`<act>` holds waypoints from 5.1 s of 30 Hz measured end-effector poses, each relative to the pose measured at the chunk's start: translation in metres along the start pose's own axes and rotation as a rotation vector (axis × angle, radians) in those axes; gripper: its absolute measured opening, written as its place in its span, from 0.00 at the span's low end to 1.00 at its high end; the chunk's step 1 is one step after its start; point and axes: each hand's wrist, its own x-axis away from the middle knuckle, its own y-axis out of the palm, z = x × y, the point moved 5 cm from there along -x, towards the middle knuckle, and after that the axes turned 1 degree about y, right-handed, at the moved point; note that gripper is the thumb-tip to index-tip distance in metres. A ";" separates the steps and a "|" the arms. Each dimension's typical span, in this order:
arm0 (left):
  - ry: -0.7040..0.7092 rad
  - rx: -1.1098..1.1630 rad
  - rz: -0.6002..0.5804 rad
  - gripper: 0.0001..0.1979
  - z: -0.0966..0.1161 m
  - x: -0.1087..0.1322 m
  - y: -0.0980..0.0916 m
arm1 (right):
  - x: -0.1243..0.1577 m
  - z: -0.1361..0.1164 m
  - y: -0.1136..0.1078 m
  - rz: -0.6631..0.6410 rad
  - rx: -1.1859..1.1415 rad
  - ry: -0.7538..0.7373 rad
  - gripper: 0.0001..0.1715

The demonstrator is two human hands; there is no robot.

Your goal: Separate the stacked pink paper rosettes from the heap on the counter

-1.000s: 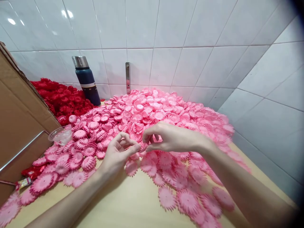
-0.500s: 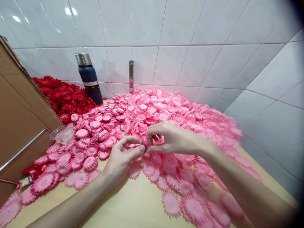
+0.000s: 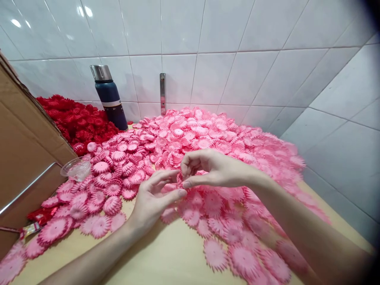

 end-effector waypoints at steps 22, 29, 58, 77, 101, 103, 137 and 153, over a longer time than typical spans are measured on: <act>-0.060 0.065 0.107 0.13 0.002 0.008 0.000 | 0.002 -0.012 0.002 0.092 0.095 -0.076 0.12; -0.076 0.041 0.102 0.14 0.002 0.006 -0.002 | 0.000 -0.004 0.004 0.077 0.070 -0.007 0.10; -0.142 -0.139 -0.125 0.14 -0.008 0.010 0.003 | 0.007 0.000 0.004 -0.069 0.065 0.028 0.13; -0.122 0.240 0.017 0.04 0.002 0.005 0.007 | 0.005 0.000 -0.014 0.026 -0.149 -0.094 0.19; -0.171 0.198 0.123 0.08 -0.005 -0.002 0.006 | 0.021 -0.011 -0.042 0.262 0.572 0.090 0.11; -0.192 0.133 0.112 0.09 -0.007 0.000 0.007 | 0.019 -0.012 -0.034 0.189 0.574 0.092 0.10; -0.130 -0.219 -0.101 0.29 -0.010 0.002 0.008 | -0.004 -0.008 0.008 -0.061 0.435 -0.125 0.05; -0.206 -0.144 -0.239 0.21 -0.011 0.005 0.018 | -0.001 0.000 0.006 -0.054 0.530 -0.071 0.08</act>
